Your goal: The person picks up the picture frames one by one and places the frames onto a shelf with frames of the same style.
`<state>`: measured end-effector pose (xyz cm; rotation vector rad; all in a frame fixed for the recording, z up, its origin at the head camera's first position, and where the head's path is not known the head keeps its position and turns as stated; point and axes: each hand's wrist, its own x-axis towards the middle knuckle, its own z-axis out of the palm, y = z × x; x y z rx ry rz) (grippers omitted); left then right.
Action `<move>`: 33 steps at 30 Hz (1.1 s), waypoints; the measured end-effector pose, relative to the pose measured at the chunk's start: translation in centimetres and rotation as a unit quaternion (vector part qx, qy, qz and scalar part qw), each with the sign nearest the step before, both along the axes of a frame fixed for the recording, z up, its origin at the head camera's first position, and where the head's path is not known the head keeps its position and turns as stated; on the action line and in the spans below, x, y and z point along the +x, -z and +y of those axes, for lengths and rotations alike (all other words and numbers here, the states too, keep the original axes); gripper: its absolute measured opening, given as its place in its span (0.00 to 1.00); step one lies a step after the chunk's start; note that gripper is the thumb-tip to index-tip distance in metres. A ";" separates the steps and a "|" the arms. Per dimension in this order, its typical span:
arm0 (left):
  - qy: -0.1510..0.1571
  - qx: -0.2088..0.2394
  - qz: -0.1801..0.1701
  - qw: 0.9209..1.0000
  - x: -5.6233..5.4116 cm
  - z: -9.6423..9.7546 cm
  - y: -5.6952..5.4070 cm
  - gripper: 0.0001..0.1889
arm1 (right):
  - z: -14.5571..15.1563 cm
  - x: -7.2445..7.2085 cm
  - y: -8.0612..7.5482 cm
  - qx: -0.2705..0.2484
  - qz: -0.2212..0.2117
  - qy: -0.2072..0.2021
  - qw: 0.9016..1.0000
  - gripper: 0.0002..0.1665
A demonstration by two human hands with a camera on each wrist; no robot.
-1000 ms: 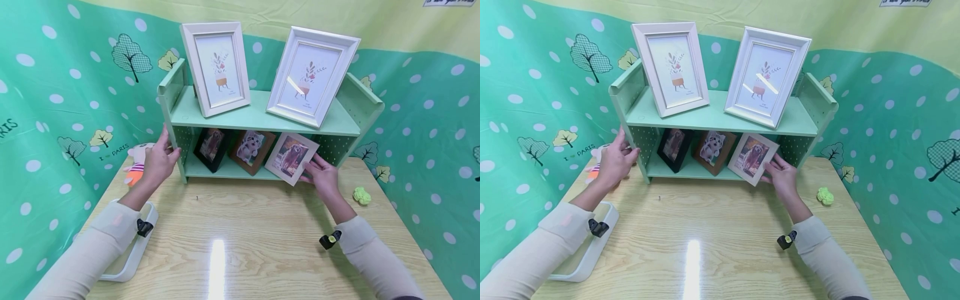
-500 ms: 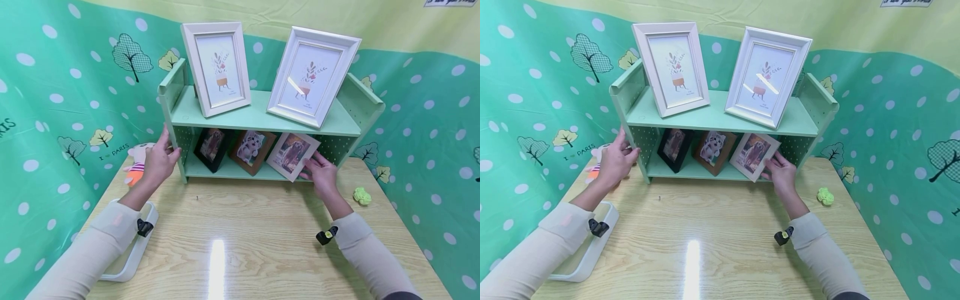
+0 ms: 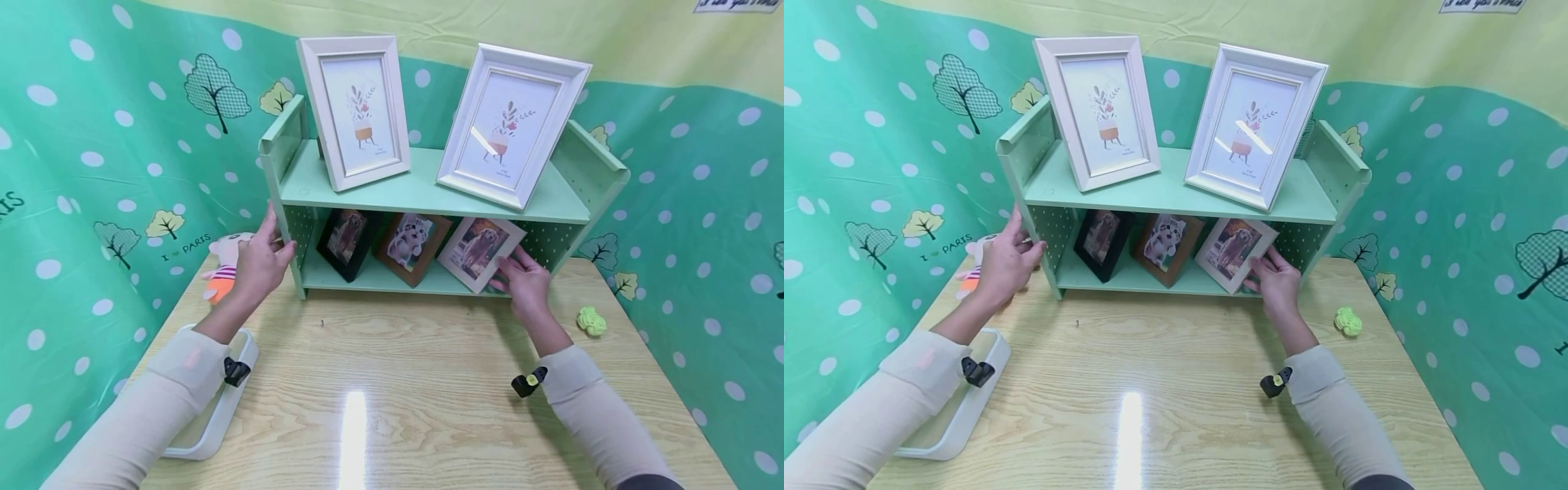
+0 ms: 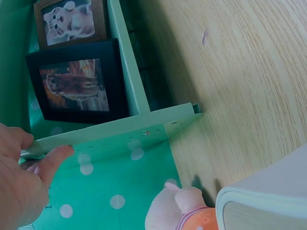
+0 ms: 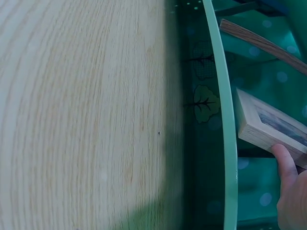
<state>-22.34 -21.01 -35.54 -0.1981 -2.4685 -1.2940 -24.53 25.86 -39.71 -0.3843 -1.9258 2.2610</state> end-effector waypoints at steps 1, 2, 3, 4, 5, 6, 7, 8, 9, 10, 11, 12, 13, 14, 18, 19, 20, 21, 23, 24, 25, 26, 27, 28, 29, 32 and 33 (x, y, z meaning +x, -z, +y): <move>0.000 0.001 -0.001 1.000 0.0 0.0 0.0 0.48 | 0.0 0.0 0.0 0.000 0.001 0.001 1.000 0.38; 0.001 0.001 -0.002 1.000 0.0 0.0 0.0 0.48 | 0.0 -0.1 0.1 0.001 0.001 0.003 1.000 0.38; 0.001 0.001 -0.002 1.000 0.1 0.0 -0.1 0.48 | -0.1 -0.1 0.1 0.000 0.001 0.004 1.000 0.39; 0.001 0.001 -0.003 1.000 0.1 0.0 -0.1 0.48 | -0.1 -0.2 0.1 0.000 0.002 0.005 1.000 0.39; 0.001 0.001 -0.003 1.000 0.1 0.0 -0.1 0.48 | -0.1 -0.2 0.2 0.001 0.003 0.006 1.000 0.39; 0.000 0.000 -0.003 1.000 0.1 0.0 -0.1 0.48 | -0.2 -0.2 0.2 0.001 0.003 0.006 1.000 0.39; 0.000 0.000 -0.004 1.000 0.1 0.0 -0.1 0.48 | -0.2 -0.3 0.2 0.000 0.003 0.007 1.000 0.39; 0.000 -0.001 -0.004 1.000 0.1 0.0 -0.1 0.48 | -0.2 -0.3 0.3 0.000 0.003 0.006 1.000 0.39; -0.001 -0.002 -0.004 1.000 0.1 0.0 -0.1 0.48 | -0.2 -0.3 0.3 0.001 0.003 0.006 1.000 0.39; -0.001 -0.002 -0.004 1.000 0.1 0.0 -0.1 0.48 | -0.2 -0.3 0.3 0.003 0.002 0.006 1.000 0.39; -0.002 -0.002 -0.004 1.000 0.1 0.0 -0.1 0.48 | -0.2 -0.3 0.3 0.002 0.002 0.006 1.000 0.39; -0.002 -0.003 -0.004 1.000 0.1 0.0 -0.1 0.48 | -0.2 -0.3 0.3 0.002 0.001 0.006 1.000 0.39; -0.002 -0.003 -0.003 1.000 0.1 0.0 -0.1 0.48 | -0.2 -0.3 0.3 0.003 0.001 0.005 1.000 0.39; -0.002 -0.003 -0.003 1.000 0.1 0.0 0.0 0.48 | -0.2 -0.3 0.3 0.004 0.001 0.006 1.000 0.39; -0.002 0.000 -0.003 1.000 0.1 0.1 0.0 0.48 | -0.3 -0.3 0.3 0.008 0.002 0.011 1.000 0.38; -0.002 0.000 -0.004 1.000 0.1 0.1 0.0 0.48 | -0.3 -0.3 0.3 0.009 0.002 0.011 1.000 0.38; -0.002 0.001 -0.004 1.000 0.1 0.1 0.0 0.48 | -0.3 -0.3 0.3 0.008 0.003 0.013 1.000 0.38; -0.001 0.003 -0.004 1.000 0.1 0.1 0.0 0.48 | -0.3 -0.4 0.4 0.008 0.003 0.014 1.000 0.38; -0.001 0.003 -0.003 1.000 0.1 0.1 0.0 0.49 | -0.3 -0.3 0.4 0.008 0.004 0.017 1.000 0.37; 0.000 0.003 -0.002 1.000 0.1 0.1 0.0 0.49 | -0.3 -0.4 0.4 0.009 0.004 0.018 1.000 0.37; 0.000 0.003 -0.001 1.000 0.1 0.1 0.0 0.49 | -0.4 -0.4 0.4 0.009 0.006 0.018 1.000 0.37; 0.000 0.003 0.000 1.000 0.0 0.1 0.0 0.49 | -0.4 -0.4 0.4 0.009 0.008 0.019 1.000 0.38; 0.000 0.001 0.001 1.000 0.0 0.1 0.0 0.49 | -0.5 -0.4 0.4 0.011 0.010 0.020 1.000 0.37; -0.001 0.000 0.002 1.000 0.0 0.1 0.0 0.49 | -0.5 -0.4 0.4 0.014 0.012 0.019 1.000 0.37; -0.001 -0.001 0.003 1.000 0.0 0.1 0.0 0.49 | -0.6 -0.4 0.4 0.015 0.014 0.019 1.000 0.37; -0.002 -0.002 0.002 1.000 0.0 0.1 0.0 0.49 | -0.7 -0.4 0.4 0.019 0.015 0.019 1.000 0.37; -0.001 0.000 0.001 1.000 0.0 0.0 0.1 0.49 | -0.7 -0.4 0.4 0.020 0.014 0.019 1.000 0.37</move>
